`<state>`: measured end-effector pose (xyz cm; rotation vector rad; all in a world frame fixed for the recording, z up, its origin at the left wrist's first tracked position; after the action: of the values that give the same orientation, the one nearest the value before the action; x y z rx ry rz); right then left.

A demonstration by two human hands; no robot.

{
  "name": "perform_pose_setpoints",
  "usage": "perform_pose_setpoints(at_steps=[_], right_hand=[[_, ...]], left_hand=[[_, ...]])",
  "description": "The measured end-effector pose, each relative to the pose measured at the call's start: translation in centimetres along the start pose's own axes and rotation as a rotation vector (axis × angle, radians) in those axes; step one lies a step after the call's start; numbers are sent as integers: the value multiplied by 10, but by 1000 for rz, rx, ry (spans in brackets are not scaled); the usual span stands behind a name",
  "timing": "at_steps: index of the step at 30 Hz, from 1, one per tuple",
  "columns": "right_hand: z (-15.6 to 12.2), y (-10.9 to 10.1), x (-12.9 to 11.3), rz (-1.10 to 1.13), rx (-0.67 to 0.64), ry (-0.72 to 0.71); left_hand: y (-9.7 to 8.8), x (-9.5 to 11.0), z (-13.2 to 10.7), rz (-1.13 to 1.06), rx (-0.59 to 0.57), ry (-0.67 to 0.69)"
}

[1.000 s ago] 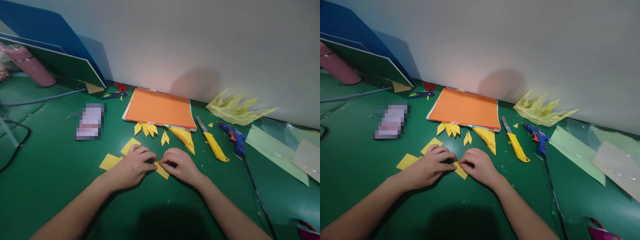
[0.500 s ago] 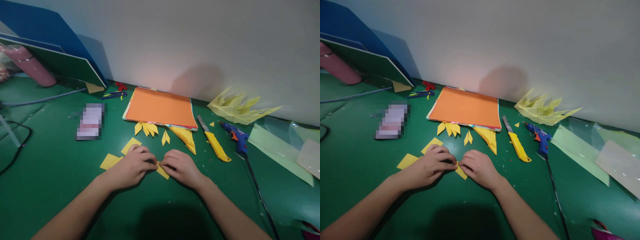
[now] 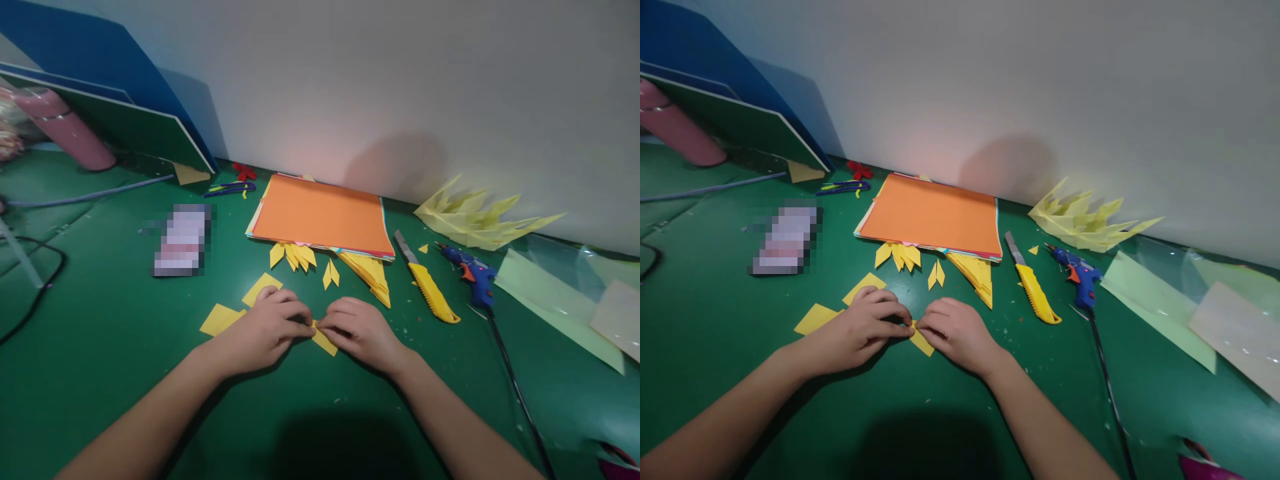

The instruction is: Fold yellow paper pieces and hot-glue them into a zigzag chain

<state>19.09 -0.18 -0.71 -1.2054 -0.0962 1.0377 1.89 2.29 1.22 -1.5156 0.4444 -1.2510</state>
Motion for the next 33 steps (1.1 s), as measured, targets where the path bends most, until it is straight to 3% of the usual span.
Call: perform_pose_setpoints(at_steps=[19, 26, 33], right_hand=[[-5, 3, 0, -122, 0, -66], [0, -1, 2, 99, 86, 162], [1, 0, 3, 172, 60, 266]], left_hand=[[-3, 10, 0, 57, -28, -45], [-1, 11, 0, 80, -24, -10], [-1, 12, 1, 80, -25, -10]])
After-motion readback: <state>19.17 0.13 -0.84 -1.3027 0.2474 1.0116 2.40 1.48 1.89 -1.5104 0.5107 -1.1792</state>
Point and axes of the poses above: each hand's wrist, its own z-axis towards the middle knuckle, its own y-axis out of the palm, x = y × z, the point moved 3 cm from there along z, towards the middle knuckle, and after that the axes turned 1 degree about x, right-handed, at the moved point
